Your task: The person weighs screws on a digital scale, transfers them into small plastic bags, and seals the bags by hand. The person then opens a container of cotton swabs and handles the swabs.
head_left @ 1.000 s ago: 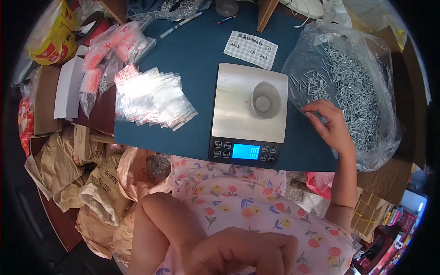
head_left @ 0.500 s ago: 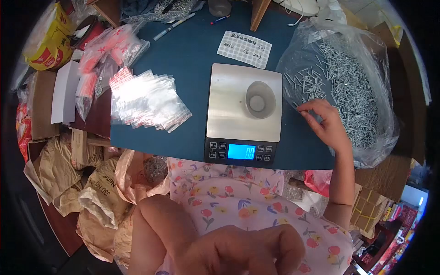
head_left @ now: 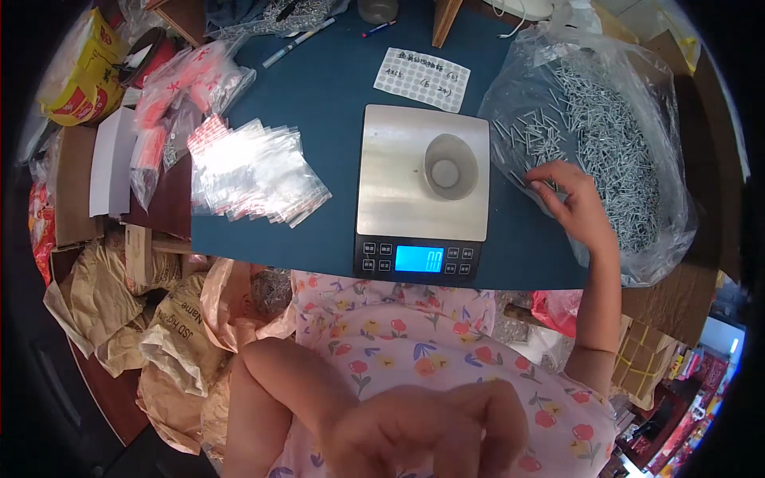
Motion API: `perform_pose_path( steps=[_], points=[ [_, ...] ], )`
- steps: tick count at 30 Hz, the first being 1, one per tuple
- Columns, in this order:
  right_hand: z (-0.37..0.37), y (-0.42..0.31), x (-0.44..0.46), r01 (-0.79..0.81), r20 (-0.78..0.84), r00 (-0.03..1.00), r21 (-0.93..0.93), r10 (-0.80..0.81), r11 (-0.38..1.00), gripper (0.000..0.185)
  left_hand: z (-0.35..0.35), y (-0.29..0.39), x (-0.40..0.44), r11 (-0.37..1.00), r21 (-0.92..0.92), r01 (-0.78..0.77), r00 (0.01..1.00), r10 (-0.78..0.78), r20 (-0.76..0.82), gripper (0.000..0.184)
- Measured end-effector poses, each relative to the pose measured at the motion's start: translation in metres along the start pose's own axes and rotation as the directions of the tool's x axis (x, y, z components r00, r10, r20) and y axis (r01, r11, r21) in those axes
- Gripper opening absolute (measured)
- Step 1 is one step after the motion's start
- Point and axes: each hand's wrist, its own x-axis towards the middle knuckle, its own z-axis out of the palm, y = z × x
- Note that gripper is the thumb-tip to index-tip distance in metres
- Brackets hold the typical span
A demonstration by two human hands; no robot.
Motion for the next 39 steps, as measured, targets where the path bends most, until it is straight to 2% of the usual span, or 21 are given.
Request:
perform_pose_path(
  steps=[1, 2, 4, 5, 8, 9, 14, 20, 33, 36, 39],
  points=[
    [-0.002, 0.005, -0.001, -0.026, -0.008, 1.000, 0.002, 0.026, 1.000, 0.012, -0.010, -0.001, 0.002, 0.999, 0.026, -0.044, 0.998, 0.043, 0.046, 0.028],
    [-0.004, 0.009, -0.001, -0.048, -0.017, 0.999, 0.005, 0.048, 0.999, 0.012, -0.021, 0.006, 0.005, 0.995, 0.081, -0.050, 0.998, 0.048, 0.027, 0.027],
    [-0.009, 0.012, -0.002, -0.082, -0.023, 0.996, 0.028, 0.082, 0.996, 0.013, -0.020, 0.022, 0.008, 0.993, 0.115, 0.028, 0.976, -0.002, -0.220, 0.022],
    [-0.010, 0.013, -0.002, -0.097, -0.024, 0.995, 0.040, 0.098, 0.994, 0.013, -0.015, 0.030, 0.008, 0.992, 0.073, 0.102, 0.898, -0.060, -0.437, 0.019],
    [-0.010, 0.019, -0.003, -0.070, -0.041, 0.997, 0.054, 0.072, 0.996, 0.013, -0.030, 0.046, 0.002, 0.939, 0.171, 0.299, 0.769, -0.131, -0.626, 0.014],
    [-0.010, 0.019, -0.002, -0.082, -0.036, 0.996, 0.053, 0.084, 0.995, 0.013, -0.031, 0.045, 0.001, 0.937, 0.192, 0.292, 0.724, -0.085, -0.684, 0.013],
    [-0.009, 0.018, -0.001, -0.148, -0.025, 0.989, 0.027, 0.149, 0.989, 0.014, -0.033, 0.048, 0.004, 0.931, 0.246, 0.269, 0.732, -0.032, -0.680, 0.013],
    [-0.006, 0.028, -0.003, -0.079, -0.035, 0.996, 0.007, 0.079, 0.997, 0.016, -0.035, 0.048, 0.004, 0.924, 0.276, 0.263, 0.737, -0.009, -0.676, 0.012],
    [-0.004, 0.026, -0.004, -0.100, -0.032, 0.994, 0.009, 0.100, 0.995, 0.015, -0.036, 0.047, 0.001, 0.919, 0.316, 0.237, 0.752, 0.033, -0.659, 0.010],
    [-0.004, 0.026, -0.004, -0.097, -0.026, 0.995, 0.024, 0.097, 0.995, 0.015, -0.042, 0.046, -0.004, 0.956, 0.254, 0.148, 0.795, 0.037, -0.605, 0.018],
    [-0.003, 0.026, -0.004, -0.102, -0.028, 0.994, 0.033, 0.103, 0.994, 0.015, -0.035, 0.047, 0.003, 0.921, 0.305, 0.243, 0.750, 0.021, -0.661, 0.012]
  ],
)
